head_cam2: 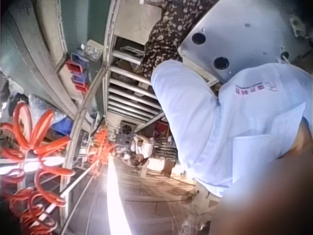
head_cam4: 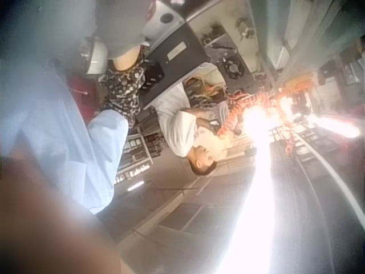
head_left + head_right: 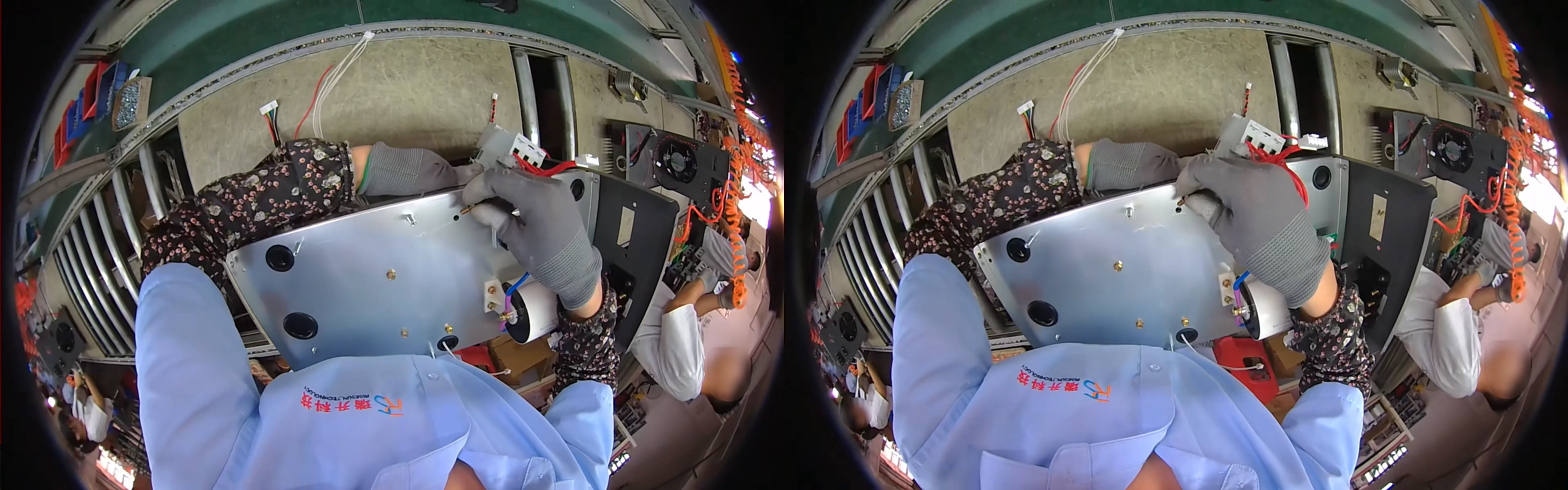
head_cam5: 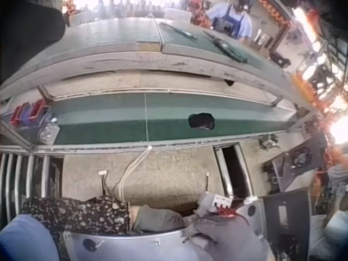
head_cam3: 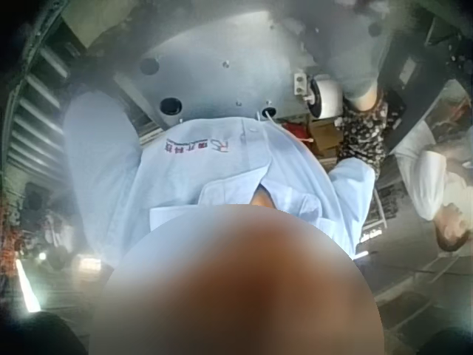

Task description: The person assembles an electronic device on a factory assembly line. They place a silver metal casing onto a workbench, insert small components, and connect wires to a circuit board. Using a pneumatic screwdriver, they secure the casing and attach a black side panel to the unit.

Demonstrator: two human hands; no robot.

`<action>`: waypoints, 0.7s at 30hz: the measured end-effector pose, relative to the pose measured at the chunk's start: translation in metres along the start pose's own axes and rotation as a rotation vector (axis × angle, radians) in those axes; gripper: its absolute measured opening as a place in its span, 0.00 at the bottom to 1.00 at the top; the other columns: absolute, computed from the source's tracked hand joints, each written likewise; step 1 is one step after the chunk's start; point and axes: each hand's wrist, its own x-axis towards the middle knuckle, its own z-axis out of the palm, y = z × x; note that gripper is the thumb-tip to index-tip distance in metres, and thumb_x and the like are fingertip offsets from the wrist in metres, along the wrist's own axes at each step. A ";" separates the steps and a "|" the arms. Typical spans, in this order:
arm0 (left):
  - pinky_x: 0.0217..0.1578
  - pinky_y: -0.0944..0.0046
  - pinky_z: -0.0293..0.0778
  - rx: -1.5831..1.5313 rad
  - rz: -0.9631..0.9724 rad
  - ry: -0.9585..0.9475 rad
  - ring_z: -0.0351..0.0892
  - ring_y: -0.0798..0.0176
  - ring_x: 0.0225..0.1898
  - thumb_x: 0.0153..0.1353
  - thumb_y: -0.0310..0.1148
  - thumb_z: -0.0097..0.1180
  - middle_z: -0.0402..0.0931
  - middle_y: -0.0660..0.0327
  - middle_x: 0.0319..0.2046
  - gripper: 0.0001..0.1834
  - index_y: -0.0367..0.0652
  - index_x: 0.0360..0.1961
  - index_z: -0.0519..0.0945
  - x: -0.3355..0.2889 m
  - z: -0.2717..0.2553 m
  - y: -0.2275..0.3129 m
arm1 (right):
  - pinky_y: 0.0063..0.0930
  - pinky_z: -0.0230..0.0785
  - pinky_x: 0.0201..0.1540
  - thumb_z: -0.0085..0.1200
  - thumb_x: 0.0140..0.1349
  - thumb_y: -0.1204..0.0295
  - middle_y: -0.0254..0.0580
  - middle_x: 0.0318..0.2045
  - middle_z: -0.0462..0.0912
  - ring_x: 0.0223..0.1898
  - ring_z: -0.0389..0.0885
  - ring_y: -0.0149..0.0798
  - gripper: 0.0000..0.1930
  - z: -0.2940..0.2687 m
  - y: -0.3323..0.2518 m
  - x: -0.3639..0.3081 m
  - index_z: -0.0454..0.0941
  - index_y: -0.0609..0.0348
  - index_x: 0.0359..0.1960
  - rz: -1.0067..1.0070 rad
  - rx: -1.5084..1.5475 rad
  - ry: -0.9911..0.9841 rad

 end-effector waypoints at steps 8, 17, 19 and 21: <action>0.36 0.63 0.71 -0.282 -0.093 0.163 0.74 0.54 0.34 0.55 0.29 0.44 0.74 0.47 0.32 0.12 0.31 0.34 0.74 -0.007 -0.001 0.030 | 0.27 0.68 0.33 0.55 0.45 0.78 0.39 0.26 0.77 0.30 0.77 0.41 0.08 0.004 0.006 0.003 0.76 0.57 0.29 -0.013 -0.060 -0.028; 0.33 0.61 0.70 0.068 -0.104 0.128 0.74 0.53 0.33 0.53 0.31 0.46 0.73 0.46 0.31 0.11 0.35 0.33 0.75 -0.011 0.001 0.027 | 0.31 0.68 0.32 0.54 0.45 0.73 0.36 0.28 0.76 0.32 0.75 0.41 0.06 0.017 0.004 -0.004 0.75 0.52 0.28 -0.153 -0.331 0.043; 0.34 0.61 0.69 0.051 -0.123 0.139 0.74 0.53 0.33 0.54 0.33 0.46 0.72 0.45 0.31 0.12 0.35 0.34 0.75 -0.010 0.003 0.024 | 0.30 0.68 0.29 0.53 0.45 0.72 0.35 0.27 0.76 0.31 0.75 0.40 0.07 0.022 -0.003 -0.009 0.75 0.52 0.28 -0.172 -0.529 0.059; 0.34 0.61 0.69 -0.215 -0.239 0.212 0.74 0.54 0.32 0.57 0.36 0.45 0.72 0.45 0.30 0.14 0.36 0.36 0.75 -0.007 0.007 0.025 | 0.31 0.67 0.28 0.51 0.45 0.72 0.35 0.27 0.75 0.30 0.74 0.39 0.08 0.028 -0.014 -0.017 0.74 0.53 0.30 -0.141 -0.746 0.032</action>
